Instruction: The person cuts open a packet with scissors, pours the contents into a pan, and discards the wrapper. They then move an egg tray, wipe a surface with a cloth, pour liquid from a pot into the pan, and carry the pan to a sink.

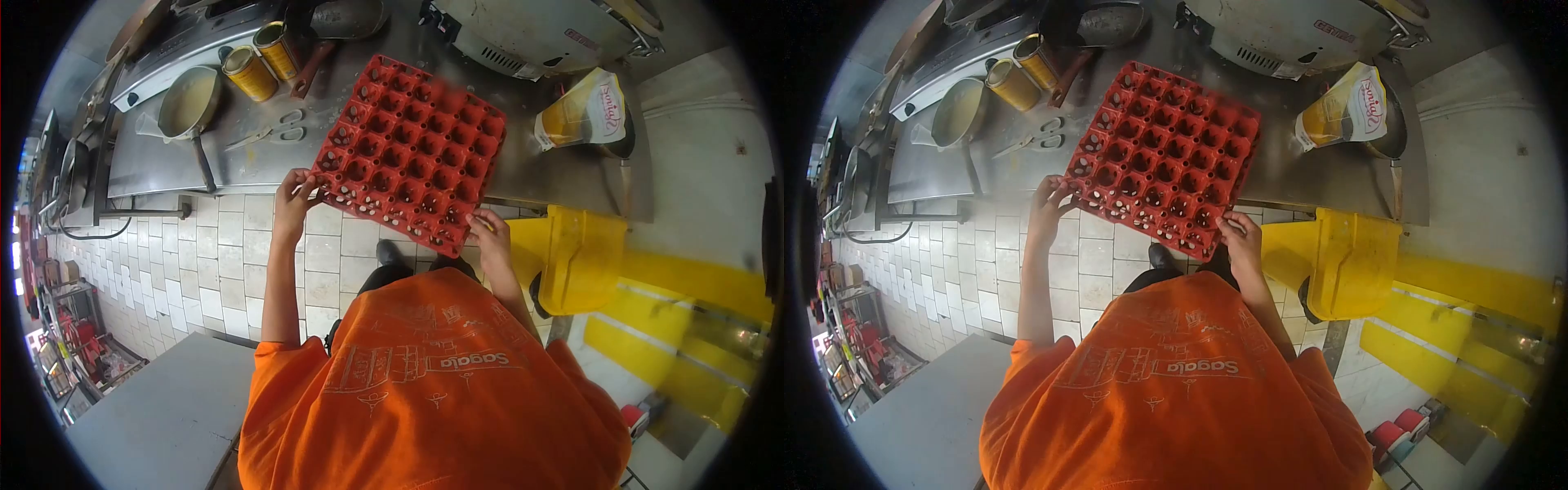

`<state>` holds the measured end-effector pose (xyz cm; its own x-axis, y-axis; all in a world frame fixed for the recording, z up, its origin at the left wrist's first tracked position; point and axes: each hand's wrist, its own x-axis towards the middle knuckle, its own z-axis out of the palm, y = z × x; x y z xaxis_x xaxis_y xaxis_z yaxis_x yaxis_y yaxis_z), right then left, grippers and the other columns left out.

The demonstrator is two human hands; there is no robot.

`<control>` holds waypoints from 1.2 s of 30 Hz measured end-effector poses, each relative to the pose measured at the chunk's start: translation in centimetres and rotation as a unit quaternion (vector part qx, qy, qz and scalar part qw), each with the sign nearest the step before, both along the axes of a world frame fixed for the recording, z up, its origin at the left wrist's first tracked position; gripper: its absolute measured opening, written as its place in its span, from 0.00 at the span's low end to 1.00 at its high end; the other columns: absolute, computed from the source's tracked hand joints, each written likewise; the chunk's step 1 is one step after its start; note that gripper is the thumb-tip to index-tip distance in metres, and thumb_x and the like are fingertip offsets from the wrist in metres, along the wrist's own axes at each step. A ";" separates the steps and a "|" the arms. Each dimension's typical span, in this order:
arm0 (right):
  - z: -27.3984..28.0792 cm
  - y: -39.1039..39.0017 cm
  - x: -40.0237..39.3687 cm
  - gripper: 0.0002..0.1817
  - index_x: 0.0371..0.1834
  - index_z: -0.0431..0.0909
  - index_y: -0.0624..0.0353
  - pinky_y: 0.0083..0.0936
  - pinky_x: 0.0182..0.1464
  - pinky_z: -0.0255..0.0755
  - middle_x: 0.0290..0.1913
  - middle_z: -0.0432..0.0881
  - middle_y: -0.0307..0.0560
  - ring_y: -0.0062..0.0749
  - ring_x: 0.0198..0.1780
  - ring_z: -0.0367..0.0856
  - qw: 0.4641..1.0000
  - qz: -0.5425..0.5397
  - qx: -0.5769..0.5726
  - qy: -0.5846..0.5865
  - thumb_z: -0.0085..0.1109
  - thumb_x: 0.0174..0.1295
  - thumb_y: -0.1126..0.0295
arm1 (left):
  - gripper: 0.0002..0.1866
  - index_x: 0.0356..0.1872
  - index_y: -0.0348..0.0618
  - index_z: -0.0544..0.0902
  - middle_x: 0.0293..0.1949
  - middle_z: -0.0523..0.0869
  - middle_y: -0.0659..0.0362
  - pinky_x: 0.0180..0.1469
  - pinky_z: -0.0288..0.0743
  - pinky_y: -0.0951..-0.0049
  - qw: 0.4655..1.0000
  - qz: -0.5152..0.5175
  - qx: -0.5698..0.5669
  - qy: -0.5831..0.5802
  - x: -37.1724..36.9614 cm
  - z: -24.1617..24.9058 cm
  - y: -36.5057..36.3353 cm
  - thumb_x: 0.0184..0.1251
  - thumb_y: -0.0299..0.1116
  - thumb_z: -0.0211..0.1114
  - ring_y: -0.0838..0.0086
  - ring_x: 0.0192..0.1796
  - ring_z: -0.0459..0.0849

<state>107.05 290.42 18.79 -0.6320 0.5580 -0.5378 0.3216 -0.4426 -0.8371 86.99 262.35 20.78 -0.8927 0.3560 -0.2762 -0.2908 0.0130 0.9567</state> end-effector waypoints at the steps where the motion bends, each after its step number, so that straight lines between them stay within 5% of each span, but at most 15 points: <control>1: 0.0 0.5 -0.8 0.09 0.37 0.75 0.58 0.16 0.36 0.66 0.32 0.78 0.35 0.16 0.33 0.74 0.999 -0.008 0.033 -0.009 0.62 0.54 0.72 | 0.09 0.39 0.41 0.71 0.40 0.74 0.60 0.44 0.76 0.72 1.000 0.001 -0.001 0.000 -0.5 -0.4 0.2 0.65 0.36 0.55 0.77 0.42 0.76; 5: 0.8 3.8 -4.9 0.07 0.34 0.77 0.61 0.18 0.37 0.67 0.30 0.78 0.36 0.18 0.33 0.74 0.978 0.041 0.202 -0.032 0.63 0.53 0.72 | 0.04 0.33 0.39 0.75 0.30 0.74 0.66 0.38 0.74 0.79 0.998 0.048 0.027 -0.002 -2.6 -0.2 2.2 0.62 0.28 0.58 0.82 0.33 0.73; 8: 3.3 4.8 -6.7 0.08 0.34 0.77 0.61 0.17 0.38 0.67 0.30 0.79 0.38 0.20 0.34 0.75 0.975 0.023 0.219 -0.027 0.62 0.53 0.72 | 0.03 0.30 0.43 0.77 0.26 0.76 0.68 0.31 0.56 0.83 0.996 0.067 -0.010 0.065 -4.1 0.4 3.0 0.59 0.29 0.61 0.85 0.30 0.67; 14: 5.5 4.5 -5.2 0.08 0.34 0.77 0.62 0.18 0.40 0.67 0.32 0.80 0.39 0.20 0.35 0.75 0.976 0.014 0.217 0.002 0.62 0.53 0.72 | 0.03 0.30 0.41 0.77 0.29 0.78 0.66 0.39 0.62 0.81 0.995 0.065 -0.015 0.068 -2.1 3.7 2.6 0.59 0.28 0.61 0.82 0.34 0.71; 28: 2.1 4.9 -3.7 0.08 0.37 0.77 0.60 0.16 0.42 0.67 0.33 0.79 0.38 0.19 0.37 0.75 0.985 -0.008 0.173 -0.026 0.61 0.55 0.72 | 0.03 0.30 0.38 0.78 0.29 0.80 0.62 0.42 0.66 0.79 0.996 0.038 -0.060 0.048 -0.3 -1.4 2.7 0.60 0.27 0.60 0.79 0.37 0.75; 34: 1.5 5.2 -3.3 0.15 0.45 0.74 0.58 0.19 0.44 0.67 0.41 0.79 0.39 0.22 0.43 0.75 0.990 -0.021 0.134 -0.033 0.60 0.56 0.66 | 0.11 0.40 0.37 0.76 0.36 0.81 0.59 0.44 0.68 0.77 0.998 0.031 -0.051 -0.002 -1.1 -0.2 3.5 0.61 0.33 0.61 0.78 0.39 0.77; 36: 0.9 5.5 -3.2 0.17 0.46 0.74 0.57 0.21 0.45 0.67 0.43 0.79 0.39 0.23 0.45 0.75 0.992 -0.031 0.115 -0.048 0.60 0.56 0.62 | 0.16 0.46 0.36 0.74 0.38 0.81 0.60 0.42 0.68 0.78 0.999 -0.024 0.036 0.000 -2.1 -0.6 3.6 0.61 0.35 0.61 0.78 0.39 0.77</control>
<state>103.87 295.94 19.65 -0.5447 0.7096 -0.4470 0.3818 -0.2647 -0.8855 84.87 265.99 20.22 -0.8742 0.4177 -0.2477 -0.2913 -0.0428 0.9557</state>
